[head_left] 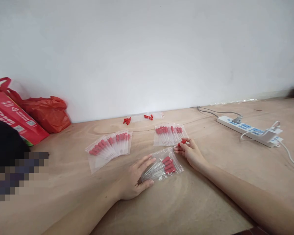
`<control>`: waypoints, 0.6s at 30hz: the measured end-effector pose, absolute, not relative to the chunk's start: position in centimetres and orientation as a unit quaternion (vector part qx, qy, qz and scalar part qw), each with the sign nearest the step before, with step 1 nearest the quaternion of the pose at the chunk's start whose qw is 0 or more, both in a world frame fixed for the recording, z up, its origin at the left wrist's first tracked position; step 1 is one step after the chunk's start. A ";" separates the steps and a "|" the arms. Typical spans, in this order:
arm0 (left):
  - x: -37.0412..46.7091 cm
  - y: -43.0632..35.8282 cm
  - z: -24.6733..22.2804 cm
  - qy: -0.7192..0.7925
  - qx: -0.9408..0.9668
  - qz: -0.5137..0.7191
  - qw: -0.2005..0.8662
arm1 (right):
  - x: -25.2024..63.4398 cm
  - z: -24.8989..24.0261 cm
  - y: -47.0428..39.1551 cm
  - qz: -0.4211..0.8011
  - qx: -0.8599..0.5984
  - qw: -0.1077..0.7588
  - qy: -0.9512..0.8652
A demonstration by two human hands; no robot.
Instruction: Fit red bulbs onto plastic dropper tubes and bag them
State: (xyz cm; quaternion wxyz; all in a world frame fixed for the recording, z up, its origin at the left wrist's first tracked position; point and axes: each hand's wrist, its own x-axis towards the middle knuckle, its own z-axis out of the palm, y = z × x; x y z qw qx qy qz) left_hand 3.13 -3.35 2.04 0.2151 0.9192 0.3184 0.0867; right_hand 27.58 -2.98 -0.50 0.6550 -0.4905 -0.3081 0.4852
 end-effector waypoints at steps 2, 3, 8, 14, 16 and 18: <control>3.1 -3.3 1.9 0.321 0.918 0.085 0.216 | 27.2 -0.4 -3.4 0.514 -0.484 0.631 -0.321; 3.1 -3.3 1.9 0.321 0.918 0.086 0.217 | 27.0 -0.4 -3.5 0.521 -0.483 0.620 -0.332; 3.2 -3.3 1.9 0.315 0.919 0.086 0.219 | 26.7 -0.4 -4.0 0.522 -0.486 0.563 -0.417; 3.2 -3.3 1.9 0.313 0.919 0.089 0.221 | 26.6 -0.8 -3.9 0.543 -0.496 0.506 -0.451; 3.2 -3.3 1.9 0.313 0.920 0.088 0.219 | 26.4 -1.0 -3.7 0.546 -0.498 0.499 -0.452; 3.2 -3.4 2.0 0.315 0.920 0.086 0.215 | 26.3 -1.3 -3.5 0.541 -0.502 0.495 -0.458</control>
